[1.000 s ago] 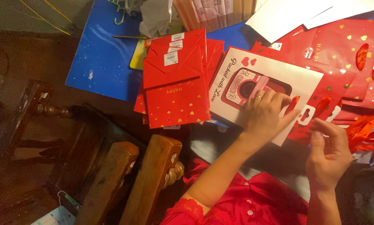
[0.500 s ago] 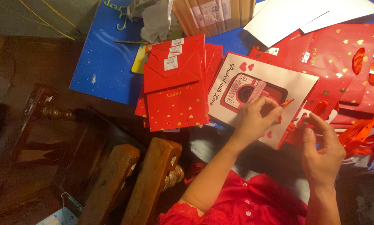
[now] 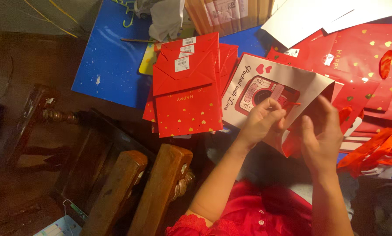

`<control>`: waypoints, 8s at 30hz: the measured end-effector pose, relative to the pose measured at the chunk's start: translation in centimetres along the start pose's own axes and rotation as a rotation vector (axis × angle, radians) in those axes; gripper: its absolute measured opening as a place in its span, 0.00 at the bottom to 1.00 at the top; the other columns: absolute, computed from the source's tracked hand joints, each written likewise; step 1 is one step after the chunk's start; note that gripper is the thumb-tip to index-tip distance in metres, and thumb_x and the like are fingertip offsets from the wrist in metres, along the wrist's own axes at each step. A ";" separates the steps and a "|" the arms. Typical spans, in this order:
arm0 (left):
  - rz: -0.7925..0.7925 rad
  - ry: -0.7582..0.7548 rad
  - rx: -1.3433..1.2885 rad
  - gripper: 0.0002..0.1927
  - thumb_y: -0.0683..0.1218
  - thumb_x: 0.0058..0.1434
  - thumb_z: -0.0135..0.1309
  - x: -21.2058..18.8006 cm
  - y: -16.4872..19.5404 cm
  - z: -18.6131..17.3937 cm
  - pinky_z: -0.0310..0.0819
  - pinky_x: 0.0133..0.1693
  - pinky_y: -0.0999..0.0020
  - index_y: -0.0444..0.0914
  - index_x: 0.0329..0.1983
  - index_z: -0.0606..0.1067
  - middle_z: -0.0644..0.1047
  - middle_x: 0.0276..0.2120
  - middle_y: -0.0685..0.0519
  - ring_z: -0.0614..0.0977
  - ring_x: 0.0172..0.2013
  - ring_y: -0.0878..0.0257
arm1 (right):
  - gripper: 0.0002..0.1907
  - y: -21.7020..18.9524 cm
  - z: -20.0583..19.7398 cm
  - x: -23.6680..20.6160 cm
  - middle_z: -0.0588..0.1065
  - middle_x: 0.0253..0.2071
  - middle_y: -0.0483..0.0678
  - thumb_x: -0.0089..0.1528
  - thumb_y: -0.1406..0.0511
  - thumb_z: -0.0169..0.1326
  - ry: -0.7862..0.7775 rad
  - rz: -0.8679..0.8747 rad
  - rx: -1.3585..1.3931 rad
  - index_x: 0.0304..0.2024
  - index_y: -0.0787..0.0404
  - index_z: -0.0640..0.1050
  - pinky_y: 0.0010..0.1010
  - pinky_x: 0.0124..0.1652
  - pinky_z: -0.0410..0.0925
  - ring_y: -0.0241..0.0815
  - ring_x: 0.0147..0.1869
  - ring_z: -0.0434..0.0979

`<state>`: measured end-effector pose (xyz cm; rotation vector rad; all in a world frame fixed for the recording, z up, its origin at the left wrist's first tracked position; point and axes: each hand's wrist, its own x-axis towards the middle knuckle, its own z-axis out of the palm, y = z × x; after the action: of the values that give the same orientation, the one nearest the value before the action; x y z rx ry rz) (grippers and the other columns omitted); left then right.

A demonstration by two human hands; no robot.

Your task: The person ties red ribbons onto red envelopes with heart patterns. They pick up each envelope, thread a ribbon through a small hole, and tie a knot. Finished envelopes are placed on a stack on the table.

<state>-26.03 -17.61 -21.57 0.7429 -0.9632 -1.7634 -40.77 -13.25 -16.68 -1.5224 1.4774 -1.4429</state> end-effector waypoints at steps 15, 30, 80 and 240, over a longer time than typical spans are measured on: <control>0.194 0.072 0.272 0.09 0.45 0.71 0.59 0.5 0.7 1.2 0.77 0.46 0.74 0.34 0.47 0.80 0.80 0.41 0.57 0.80 0.43 0.72 | 0.07 3.6 -0.4 0.1 0.78 0.47 0.45 0.75 0.68 0.56 -0.004 0.248 0.316 0.52 0.66 0.77 0.25 0.51 0.70 0.31 0.49 0.75; 0.131 0.027 0.130 0.10 0.47 0.73 0.56 0.6 0.0 -0.7 0.74 0.55 0.70 0.36 0.49 0.76 0.82 0.42 0.54 0.81 0.47 0.69 | 0.08 5.1 -8.7 -0.5 0.70 0.28 0.43 0.74 0.63 0.51 0.000 0.491 0.048 0.47 0.60 0.79 0.34 0.26 0.66 0.36 0.28 0.68; 0.105 0.002 0.322 0.21 0.52 0.70 0.56 1.7 1.8 1.4 0.76 0.52 0.62 0.38 0.60 0.70 0.80 0.46 0.54 0.80 0.50 0.66 | 0.10 6.3 -4.1 2.3 0.76 0.44 0.46 0.69 0.71 0.56 -0.169 0.176 -0.022 0.52 0.68 0.79 0.25 0.49 0.67 0.32 0.49 0.74; 0.109 0.293 0.791 0.08 0.43 0.62 0.63 1.6 1.8 4.6 0.77 0.34 0.64 0.43 0.44 0.81 0.78 0.35 0.52 0.83 0.30 0.62 | 0.06 6.9 -2.1 0.7 0.80 0.42 0.45 0.74 0.70 0.58 0.046 0.126 -0.018 0.50 0.70 0.80 0.23 0.51 0.69 0.29 0.49 0.77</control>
<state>-29.54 -18.27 -17.78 1.3649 -1.4696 -1.1013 -45.12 -14.93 -22.26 -1.3891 1.5879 -1.4022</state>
